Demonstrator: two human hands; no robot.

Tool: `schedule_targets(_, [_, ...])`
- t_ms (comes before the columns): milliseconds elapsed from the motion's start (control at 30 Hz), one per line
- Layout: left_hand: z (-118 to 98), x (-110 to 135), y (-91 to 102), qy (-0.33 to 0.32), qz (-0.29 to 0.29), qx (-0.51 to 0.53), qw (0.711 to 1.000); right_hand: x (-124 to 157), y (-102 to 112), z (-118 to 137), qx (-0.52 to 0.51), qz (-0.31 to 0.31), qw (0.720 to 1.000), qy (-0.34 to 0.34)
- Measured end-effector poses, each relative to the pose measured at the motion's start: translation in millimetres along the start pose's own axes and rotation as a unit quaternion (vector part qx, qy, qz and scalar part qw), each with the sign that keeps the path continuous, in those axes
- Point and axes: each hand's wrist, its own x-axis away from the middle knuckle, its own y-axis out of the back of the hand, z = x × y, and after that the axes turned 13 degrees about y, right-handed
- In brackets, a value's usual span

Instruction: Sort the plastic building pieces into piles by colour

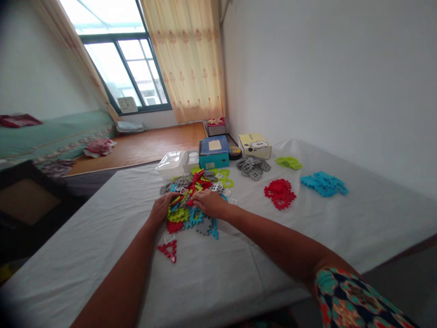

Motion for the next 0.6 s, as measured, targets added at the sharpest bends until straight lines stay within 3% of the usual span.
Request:
schedule_targets(133, [0,0,1.3,0.006,-0.004,-0.006,1.0,16,23,-6,-0.103,-0.097,0.989,-0.039])
schedule_targets(233, [1,0,1.4,0.009,-0.015,-0.011,1.0,48,57,-21,-0.056,-0.116,0.984,-0.122])
schedule_targets(367, [3,0,0.1,0.014,-0.016,-0.006,1.0,124,107,-63,0.102,-0.064,0.959,-0.258])
schedule_targets(467, [3,-1,-0.8,0.018,-0.017,-0.015,1.0,177,131,-90,0.159,0.034,0.937,-0.308])
schedule_targets(533, [3,-2,-1.4,0.016,-0.018,-0.029,0.999,191,137,-95,0.205,0.071,0.913,-0.346])
schedule_targets(600, [3,-2,-2.0,0.013,-0.018,-0.036,0.999,185,134,-88,0.252,0.06,0.894,-0.366])
